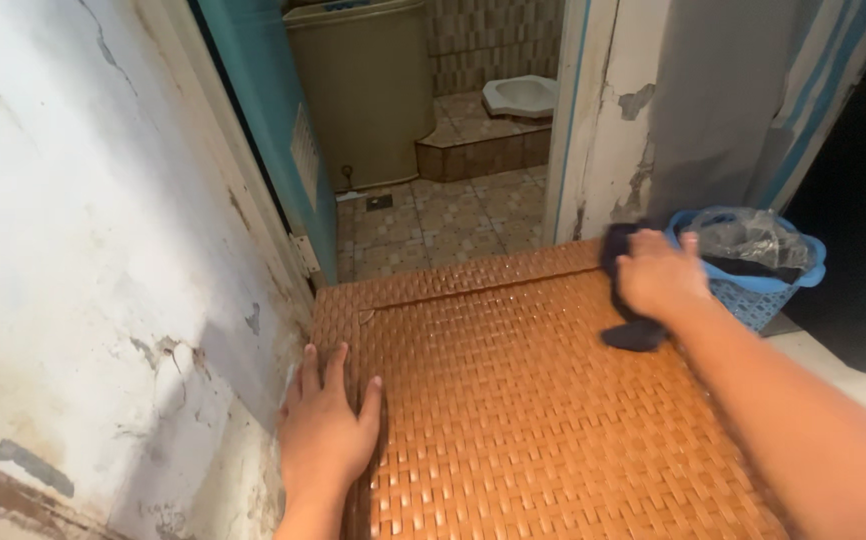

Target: The person repeatedly wipes a woven rattan table with a dark cloth. They periodically dip the cloth into a glass bowl of water on the floor to wet it before resuming wiping the table surface.

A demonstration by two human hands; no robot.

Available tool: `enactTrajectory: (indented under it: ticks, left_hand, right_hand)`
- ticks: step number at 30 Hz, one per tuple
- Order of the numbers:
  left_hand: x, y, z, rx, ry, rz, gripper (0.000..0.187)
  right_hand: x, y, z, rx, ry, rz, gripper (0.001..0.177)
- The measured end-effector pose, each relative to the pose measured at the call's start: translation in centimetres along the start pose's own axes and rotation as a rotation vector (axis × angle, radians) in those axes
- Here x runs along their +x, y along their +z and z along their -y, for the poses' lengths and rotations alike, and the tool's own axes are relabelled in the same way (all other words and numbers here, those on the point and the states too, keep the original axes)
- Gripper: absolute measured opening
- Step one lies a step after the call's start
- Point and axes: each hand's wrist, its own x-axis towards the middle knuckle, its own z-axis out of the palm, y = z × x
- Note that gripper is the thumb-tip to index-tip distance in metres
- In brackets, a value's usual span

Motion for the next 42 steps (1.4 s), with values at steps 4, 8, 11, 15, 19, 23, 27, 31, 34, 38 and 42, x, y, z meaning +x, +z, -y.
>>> enactTrajectory:
  ticks: [4, 8, 11, 15, 19, 23, 27, 31, 34, 38, 42]
  left_hand:
    - [0.2, 0.6, 0.2, 0.087, 0.082, -0.04, 0.071]
    - [0.5, 0.8, -0.1, 0.097, 0.074, 0.027, 0.073]
    - [0.7, 0.7, -0.2, 0.08, 0.068, 0.041, 0.074]
    - [0.4, 0.3, -0.3, 0.037, 0.088, -0.018, 0.074]
    - [0.2, -0.3, -0.4, -0.028, 0.039, 0.008, 0.074]
    - [0.1, -0.9, -0.4, -0.075, 0.074, -0.03, 0.07]
    - [0.1, -1.4, -0.6, -0.097, 0.01, 0.042, 0.074]
    - [0.1, -1.3, -0.5, -0.101, 0.006, 0.046, 0.073]
    - [0.3, -1.4, -0.5, -0.115, 0.011, 0.043, 0.073]
    - [0.8, -1.1, -0.4, -0.084, -0.004, 0.061, 0.066]
    - [4.0, -0.3, -2.8, 0.12, -0.07, -0.044, 0.052]
  right_hand:
    - [0.3, 2.9, -0.4, -0.119, 0.049, 0.006, 0.057]
    - [1.8, 4.6, 7.9, 0.072, -0.087, -0.127, 0.054]
    - [2.2, 4.4, 18.1, 0.072, -0.284, 0.044, 0.045]
    - [0.8, 2.9, 29.5, 0.033, -0.506, 0.023, 0.03]
    - [0.2, 2.0, 32.0, 0.679, -0.59, -0.124, 0.045]
    - [2.1, 0.3, 26.9, 0.502, -0.449, 0.176, 0.038]
    - [3.0, 1.1, 16.6, 0.16, -0.302, 0.135, 0.031]
    - [2.3, 2.5, 3.2, -0.012, -0.251, -0.055, 0.04]
    - [0.5, 2.4, 0.6, 0.044, -0.151, -0.169, 0.052]
    - [-2.5, -0.3, 7.4, -0.005, -0.126, -0.074, 0.059]
    - [-4.3, -2.0, 20.4, 0.358, -0.26, 0.067, 0.061]
